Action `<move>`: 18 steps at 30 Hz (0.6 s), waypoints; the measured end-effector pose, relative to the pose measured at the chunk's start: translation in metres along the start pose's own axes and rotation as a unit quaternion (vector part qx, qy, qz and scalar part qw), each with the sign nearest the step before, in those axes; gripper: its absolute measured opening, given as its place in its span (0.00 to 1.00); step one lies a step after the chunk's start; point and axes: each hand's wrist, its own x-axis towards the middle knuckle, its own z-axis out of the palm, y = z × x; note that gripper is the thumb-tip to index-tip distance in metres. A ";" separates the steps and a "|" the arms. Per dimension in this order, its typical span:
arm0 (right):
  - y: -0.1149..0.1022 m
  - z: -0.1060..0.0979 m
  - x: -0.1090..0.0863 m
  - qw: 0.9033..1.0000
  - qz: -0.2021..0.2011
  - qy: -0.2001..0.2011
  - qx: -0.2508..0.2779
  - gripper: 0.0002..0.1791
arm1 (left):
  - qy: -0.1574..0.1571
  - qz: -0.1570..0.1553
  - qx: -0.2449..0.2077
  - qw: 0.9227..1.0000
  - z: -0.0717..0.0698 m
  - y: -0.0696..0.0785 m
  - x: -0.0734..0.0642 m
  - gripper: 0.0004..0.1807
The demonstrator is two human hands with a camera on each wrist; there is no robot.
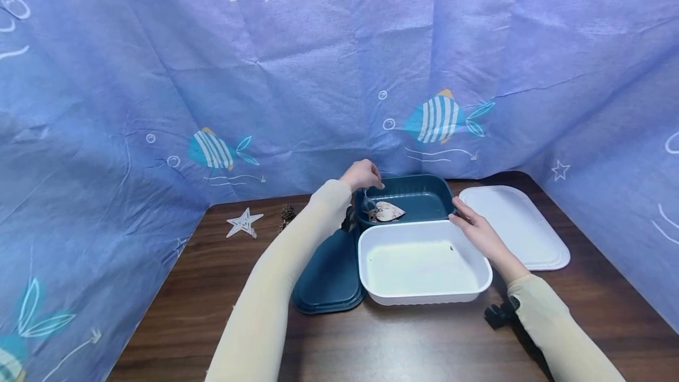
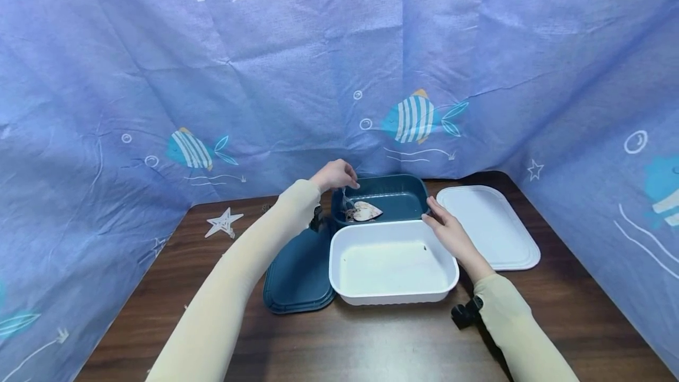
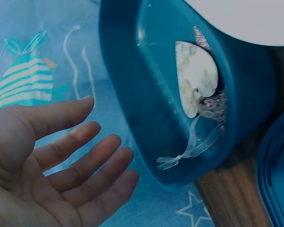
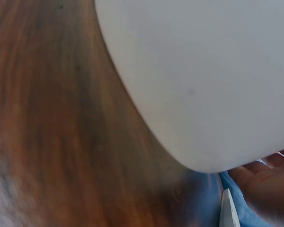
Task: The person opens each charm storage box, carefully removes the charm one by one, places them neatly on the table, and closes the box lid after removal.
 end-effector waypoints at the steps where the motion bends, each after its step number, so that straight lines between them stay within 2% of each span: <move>1: 0.000 0.000 0.000 1.000 0.002 0.000 -0.001 0.38 | -0.008 -0.001 0.008 1.000 0.002 0.001 0.000 0.07; 8: 0.000 0.000 0.000 1.000 0.006 0.004 -0.005 0.39 | -0.063 -0.014 0.047 0.997 0.019 -0.003 0.003 0.15; 13: 0.002 0.001 0.000 1.000 0.007 0.000 -0.005 0.38 | -0.099 -0.022 0.055 0.993 0.028 -0.010 0.006 0.14; 18: 0.003 0.001 0.000 1.000 0.008 0.001 -0.011 0.38 | -0.099 -0.015 0.062 0.993 0.034 -0.013 0.006 0.14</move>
